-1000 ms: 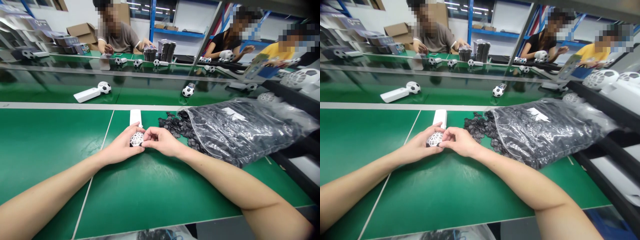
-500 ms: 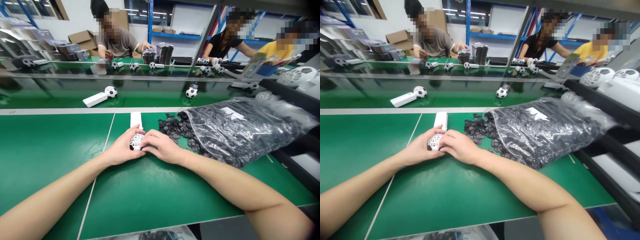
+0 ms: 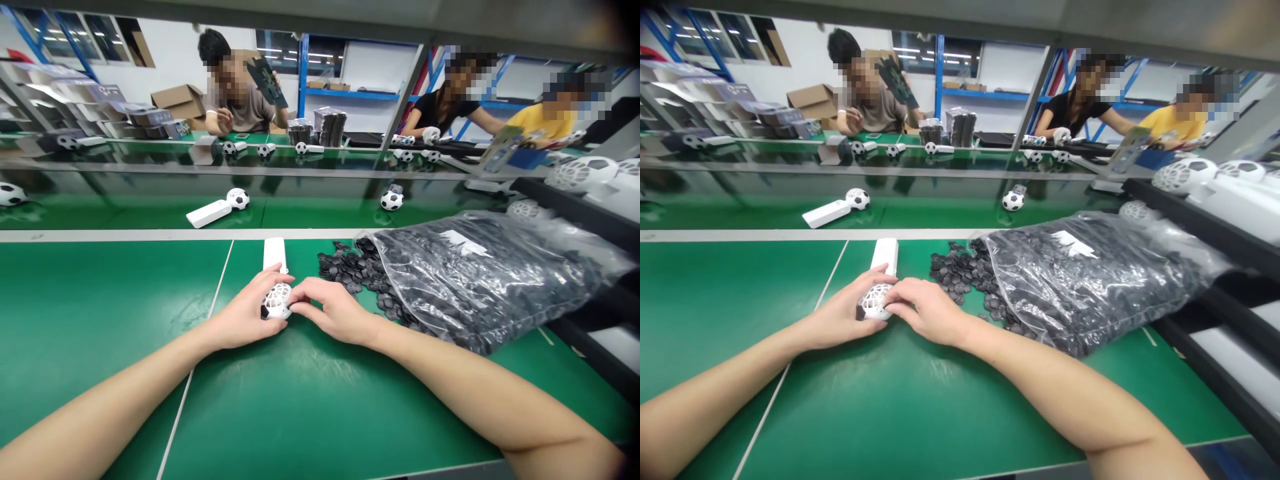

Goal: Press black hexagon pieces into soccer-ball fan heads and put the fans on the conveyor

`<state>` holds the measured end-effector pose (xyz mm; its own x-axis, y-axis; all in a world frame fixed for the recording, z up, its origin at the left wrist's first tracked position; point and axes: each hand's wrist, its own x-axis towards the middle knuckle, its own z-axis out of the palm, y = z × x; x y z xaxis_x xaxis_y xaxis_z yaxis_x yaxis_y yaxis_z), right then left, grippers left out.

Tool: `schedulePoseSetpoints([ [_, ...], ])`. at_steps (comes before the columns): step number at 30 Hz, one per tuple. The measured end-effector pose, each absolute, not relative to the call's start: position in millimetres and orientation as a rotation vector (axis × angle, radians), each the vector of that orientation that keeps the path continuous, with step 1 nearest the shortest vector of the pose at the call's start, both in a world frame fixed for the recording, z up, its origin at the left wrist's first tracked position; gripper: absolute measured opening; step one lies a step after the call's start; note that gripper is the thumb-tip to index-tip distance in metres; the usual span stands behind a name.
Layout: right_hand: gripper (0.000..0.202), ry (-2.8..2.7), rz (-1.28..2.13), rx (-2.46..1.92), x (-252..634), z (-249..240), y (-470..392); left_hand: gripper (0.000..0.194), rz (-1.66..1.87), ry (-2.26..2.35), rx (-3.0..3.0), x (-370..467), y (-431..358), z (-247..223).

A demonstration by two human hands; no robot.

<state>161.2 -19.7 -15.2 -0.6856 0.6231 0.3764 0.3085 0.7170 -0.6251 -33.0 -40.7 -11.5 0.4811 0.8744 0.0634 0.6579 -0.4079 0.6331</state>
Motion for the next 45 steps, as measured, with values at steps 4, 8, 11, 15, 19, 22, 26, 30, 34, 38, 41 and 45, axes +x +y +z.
schedulePoseSetpoints([
  [4,0.004,-2.237,0.785,-0.743,162,-11,-19,0.055,0.519,1.230,2.207,-32,-40,-10],
  [8,0.016,-2.235,0.729,-0.703,166,-10,-16,0.056,0.528,1.198,2.217,-33,-39,-10],
  [11,0.020,-2.303,0.649,-0.623,167,-9,-15,0.056,0.529,1.172,2.229,-34,-38,-11],
  [15,0.014,-2.427,0.525,-0.484,162,-8,-17,0.059,0.535,1.153,2.235,-33,-37,-11],
  [19,0.011,-2.506,0.434,-0.500,155,-9,-20,0.059,0.520,1.168,2.214,-33,-37,-11],
  [22,0.006,-2.433,0.536,-0.570,153,-12,-19,0.055,0.531,1.168,2.201,-33,-37,-11],
  [26,0.020,-2.190,0.747,-0.702,152,-18,-13,0.050,0.578,1.173,2.185,-33,-37,-13],
  [30,0.034,-2.110,0.893,-0.801,152,-22,-9,0.060,0.623,1.222,2.123,-30,-37,-15],
  [34,0.033,-2.046,0.939,-0.881,150,-27,-12,0.060,0.668,1.273,2.038,-26,-39,-15],
  [38,0.032,-2.065,0.960,-0.969,150,-26,-9,0.058,0.673,1.263,1.979,-25,-40,-12],
  [41,0.020,-2.241,0.824,-1.066,158,-16,-1,0.053,0.628,1.214,2.039,-28,-39,-10],
  [45,0.016,-2.516,0.268,-1.432,176,-8,10,0.047,0.598,1.317,2.169,-32,-35,-15],
])
